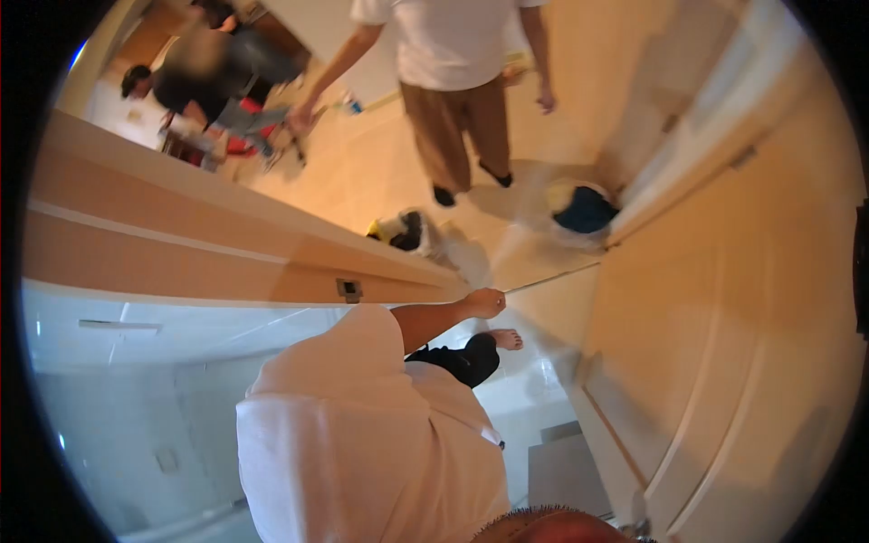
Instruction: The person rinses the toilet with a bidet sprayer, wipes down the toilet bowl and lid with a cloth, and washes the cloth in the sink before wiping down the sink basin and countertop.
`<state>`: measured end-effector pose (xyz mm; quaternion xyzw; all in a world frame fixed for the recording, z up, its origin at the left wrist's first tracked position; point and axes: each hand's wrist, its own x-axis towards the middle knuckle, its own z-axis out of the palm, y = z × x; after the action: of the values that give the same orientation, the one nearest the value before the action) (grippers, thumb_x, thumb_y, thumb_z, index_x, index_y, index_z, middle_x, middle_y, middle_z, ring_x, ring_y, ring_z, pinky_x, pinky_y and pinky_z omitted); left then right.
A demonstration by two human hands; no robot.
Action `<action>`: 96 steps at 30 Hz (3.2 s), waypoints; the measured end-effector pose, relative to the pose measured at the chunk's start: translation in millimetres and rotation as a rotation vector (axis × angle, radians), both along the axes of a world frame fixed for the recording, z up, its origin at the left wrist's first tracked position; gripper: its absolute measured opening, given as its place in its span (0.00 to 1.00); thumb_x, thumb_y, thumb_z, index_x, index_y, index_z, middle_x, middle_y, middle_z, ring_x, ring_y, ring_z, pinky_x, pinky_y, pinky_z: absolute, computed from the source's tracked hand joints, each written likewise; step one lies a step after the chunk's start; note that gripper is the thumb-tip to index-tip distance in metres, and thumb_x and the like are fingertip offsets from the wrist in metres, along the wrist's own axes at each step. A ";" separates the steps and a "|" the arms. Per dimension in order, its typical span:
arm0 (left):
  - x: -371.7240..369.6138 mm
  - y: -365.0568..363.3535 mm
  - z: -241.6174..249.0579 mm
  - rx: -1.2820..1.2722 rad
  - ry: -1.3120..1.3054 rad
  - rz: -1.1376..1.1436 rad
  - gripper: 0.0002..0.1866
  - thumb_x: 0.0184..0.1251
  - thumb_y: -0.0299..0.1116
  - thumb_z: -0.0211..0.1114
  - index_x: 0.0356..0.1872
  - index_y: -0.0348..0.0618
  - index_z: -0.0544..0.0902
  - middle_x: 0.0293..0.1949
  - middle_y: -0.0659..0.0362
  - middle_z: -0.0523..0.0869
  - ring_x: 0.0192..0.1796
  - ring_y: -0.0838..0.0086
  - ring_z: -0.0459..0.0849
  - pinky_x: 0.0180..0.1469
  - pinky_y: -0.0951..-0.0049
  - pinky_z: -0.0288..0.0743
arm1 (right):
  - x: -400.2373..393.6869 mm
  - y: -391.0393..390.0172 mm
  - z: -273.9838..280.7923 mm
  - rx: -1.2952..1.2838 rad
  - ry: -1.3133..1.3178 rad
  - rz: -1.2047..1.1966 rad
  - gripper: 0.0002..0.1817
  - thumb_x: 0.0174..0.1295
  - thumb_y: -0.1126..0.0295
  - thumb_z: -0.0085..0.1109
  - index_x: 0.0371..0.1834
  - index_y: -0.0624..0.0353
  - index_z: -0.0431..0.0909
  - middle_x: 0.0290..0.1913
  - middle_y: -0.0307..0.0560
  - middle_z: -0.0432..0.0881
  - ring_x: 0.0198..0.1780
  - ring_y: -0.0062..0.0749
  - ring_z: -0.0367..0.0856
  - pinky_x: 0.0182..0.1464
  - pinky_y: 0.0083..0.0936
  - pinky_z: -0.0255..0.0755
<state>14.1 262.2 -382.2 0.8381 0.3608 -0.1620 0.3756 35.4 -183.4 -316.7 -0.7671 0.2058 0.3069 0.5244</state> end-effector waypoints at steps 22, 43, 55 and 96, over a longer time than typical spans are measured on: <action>-43.1 -8.9 -12.4 -0.068 0.018 0.041 0.13 0.65 0.41 0.62 0.41 0.48 0.89 0.45 0.49 0.91 0.47 0.50 0.90 0.53 0.53 0.83 | 65.8 37.8 35.3 0.153 0.037 0.129 0.18 0.76 0.63 0.53 0.57 0.68 0.79 0.48 0.46 0.84 0.51 0.29 0.81 0.54 0.28 0.75; -6.7 -334.9 167.6 -0.859 -0.021 -1.631 0.35 0.63 0.38 0.75 0.71 0.44 0.76 0.59 0.50 0.86 0.65 0.61 0.81 0.71 0.65 0.70 | -190.3 -79.5 173.2 0.453 -0.332 -0.545 0.16 0.71 0.72 0.54 0.58 0.66 0.82 0.52 0.43 0.86 0.53 0.25 0.82 0.58 0.23 0.73; -161.9 -498.5 231.7 -0.992 0.447 -1.629 0.16 0.81 0.31 0.60 0.64 0.38 0.75 0.51 0.57 0.86 0.57 0.73 0.83 0.61 0.70 0.77 | -378.4 -96.4 162.2 0.724 -0.392 -1.516 0.26 0.78 0.48 0.55 0.71 0.48 0.74 0.59 0.38 0.82 0.54 0.27 0.80 0.56 0.39 0.76; -112.0 -519.8 -43.0 -0.163 0.457 -1.989 0.13 0.76 0.29 0.62 0.56 0.35 0.84 0.53 0.46 0.89 0.57 0.52 0.87 0.62 0.61 0.78 | -328.9 -237.8 -244.2 -1.098 -0.174 -1.030 0.31 0.62 0.72 0.66 0.72 0.49 0.76 0.70 0.52 0.73 0.61 0.57 0.71 0.63 0.43 0.74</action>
<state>-97.9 -257.6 -425.2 0.6791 -0.4471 -0.5801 0.0492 -293.5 -421.2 -560.9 -0.7465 0.6191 -0.1852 0.1585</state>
